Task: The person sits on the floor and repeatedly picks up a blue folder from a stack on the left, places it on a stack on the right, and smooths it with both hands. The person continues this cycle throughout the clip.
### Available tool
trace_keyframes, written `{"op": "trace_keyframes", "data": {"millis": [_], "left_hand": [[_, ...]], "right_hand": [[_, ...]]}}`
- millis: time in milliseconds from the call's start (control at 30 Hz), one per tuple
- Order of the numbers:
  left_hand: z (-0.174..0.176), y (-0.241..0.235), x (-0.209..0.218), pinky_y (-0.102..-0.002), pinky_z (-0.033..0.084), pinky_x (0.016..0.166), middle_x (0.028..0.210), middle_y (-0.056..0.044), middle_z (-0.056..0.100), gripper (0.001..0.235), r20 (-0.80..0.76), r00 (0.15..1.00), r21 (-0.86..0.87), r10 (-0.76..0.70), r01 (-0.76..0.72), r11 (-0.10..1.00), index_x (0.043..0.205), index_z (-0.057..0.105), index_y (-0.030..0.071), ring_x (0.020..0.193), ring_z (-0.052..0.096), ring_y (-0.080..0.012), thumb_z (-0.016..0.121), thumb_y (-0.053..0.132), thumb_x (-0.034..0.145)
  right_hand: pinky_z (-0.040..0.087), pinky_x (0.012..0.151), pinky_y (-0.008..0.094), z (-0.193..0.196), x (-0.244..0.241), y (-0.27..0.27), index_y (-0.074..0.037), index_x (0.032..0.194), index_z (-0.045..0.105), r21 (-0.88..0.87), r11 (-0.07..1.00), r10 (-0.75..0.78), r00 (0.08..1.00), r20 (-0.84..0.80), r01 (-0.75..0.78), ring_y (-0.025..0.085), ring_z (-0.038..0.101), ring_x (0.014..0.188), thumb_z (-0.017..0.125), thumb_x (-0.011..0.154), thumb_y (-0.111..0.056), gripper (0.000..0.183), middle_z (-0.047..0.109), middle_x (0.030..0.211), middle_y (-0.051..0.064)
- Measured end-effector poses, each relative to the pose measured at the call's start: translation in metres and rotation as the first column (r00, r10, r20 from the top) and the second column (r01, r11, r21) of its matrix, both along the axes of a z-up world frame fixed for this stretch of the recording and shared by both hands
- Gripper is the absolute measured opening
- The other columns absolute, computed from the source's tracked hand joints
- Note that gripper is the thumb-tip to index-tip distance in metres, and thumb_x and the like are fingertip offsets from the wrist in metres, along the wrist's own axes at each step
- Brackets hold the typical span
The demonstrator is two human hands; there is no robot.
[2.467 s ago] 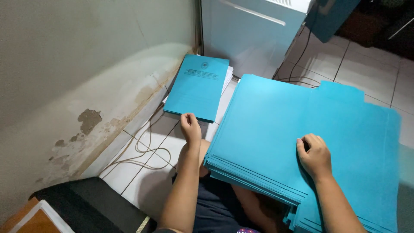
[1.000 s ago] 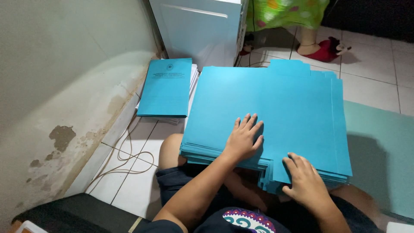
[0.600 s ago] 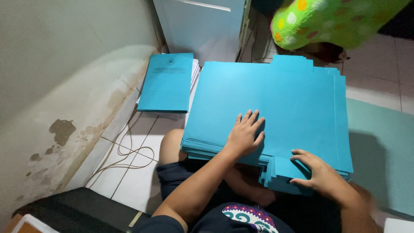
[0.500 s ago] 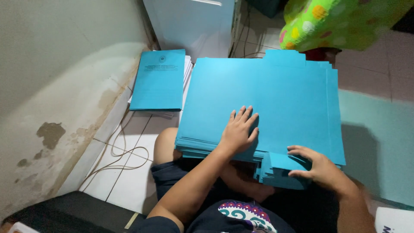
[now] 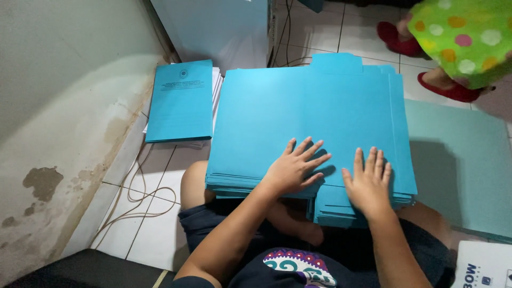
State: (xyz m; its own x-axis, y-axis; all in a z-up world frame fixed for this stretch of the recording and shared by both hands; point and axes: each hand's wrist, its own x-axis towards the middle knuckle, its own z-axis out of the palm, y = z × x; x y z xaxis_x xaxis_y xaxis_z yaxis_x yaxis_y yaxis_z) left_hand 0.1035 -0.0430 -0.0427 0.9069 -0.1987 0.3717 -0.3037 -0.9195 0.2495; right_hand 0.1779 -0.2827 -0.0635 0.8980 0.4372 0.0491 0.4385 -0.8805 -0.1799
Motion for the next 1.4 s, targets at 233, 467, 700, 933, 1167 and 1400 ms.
{"op": "trace_keyframes", "data": {"millis": [233,467,700,933,1167,1400], "left_hand": [[-0.021,0.003,0.008,-0.058,0.025,0.125,0.159,0.002,0.053,0.042,-0.062,0.998,0.040,-0.007,0.010,0.999,0.145,0.058,0.043,0.154,0.040,-0.0262,0.049,0.046,0.104],[-0.019,0.005,0.008,-0.058,0.022,0.126,0.160,0.002,0.052,0.039,-0.096,0.995,-0.003,0.001,-0.002,1.000,0.140,0.063,0.045,0.155,0.039,-0.0257,0.053,0.043,0.102],[-0.047,0.007,0.018,-0.054,0.028,0.125,0.159,0.002,0.052,0.043,0.004,0.998,-0.035,0.059,-0.059,0.998,0.141,0.062,0.037,0.152,0.043,-0.0213,0.060,0.037,0.097],[-0.033,0.003,0.008,-0.055,0.025,0.125,0.163,-0.005,0.046,0.053,-0.046,0.997,-0.006,0.070,-0.070,0.998,0.154,0.048,0.025,0.154,0.038,-0.0260,0.049,0.028,0.100],[-0.011,0.004,0.005,-0.056,0.021,0.125,0.164,-0.012,0.041,0.060,-0.128,0.980,-0.056,0.153,-0.161,0.985,0.157,0.043,0.016,0.154,0.035,-0.0317,0.045,0.024,0.098],[0.003,0.000,0.004,-0.058,0.015,0.126,0.167,-0.016,0.034,0.065,-0.189,0.959,-0.050,0.212,-0.225,0.973,0.160,0.038,0.014,0.156,0.029,-0.0351,0.047,0.025,0.097]], "right_hand": [[0.014,0.126,0.056,-0.002,-0.006,0.023,-0.005,0.163,0.026,-0.070,0.977,0.204,0.979,0.015,-0.202,0.039,0.021,0.157,0.037,0.108,-0.041,0.067,0.022,0.171,0.022],[-0.005,0.126,0.065,-0.044,0.017,-0.004,-0.001,0.164,0.019,-0.163,0.986,-0.007,0.998,0.060,0.017,0.040,0.004,0.162,0.032,0.106,-0.055,0.080,0.012,0.173,0.026],[0.006,0.126,0.058,-0.009,-0.002,0.036,-0.005,0.165,0.017,-0.112,0.964,0.237,0.971,-0.040,-0.240,0.037,0.010,0.159,0.029,0.109,-0.041,0.067,0.011,0.174,0.020],[-0.003,0.125,0.066,-0.033,0.003,0.002,-0.007,0.165,0.018,-0.127,0.991,0.052,0.998,0.041,-0.047,0.040,0.004,0.161,0.031,0.107,-0.053,0.076,0.011,0.173,0.022],[0.016,0.124,0.059,-0.018,-0.003,0.048,-0.006,0.164,0.024,-0.086,0.941,0.336,0.932,0.137,-0.327,0.036,0.022,0.157,0.038,0.106,-0.042,0.070,0.023,0.171,0.018],[0.006,0.129,0.057,-0.043,0.026,0.010,-0.006,0.165,0.019,-0.060,0.998,0.013,0.999,0.043,-0.010,0.038,0.010,0.161,0.026,0.108,-0.052,0.074,0.015,0.174,0.019]]}}
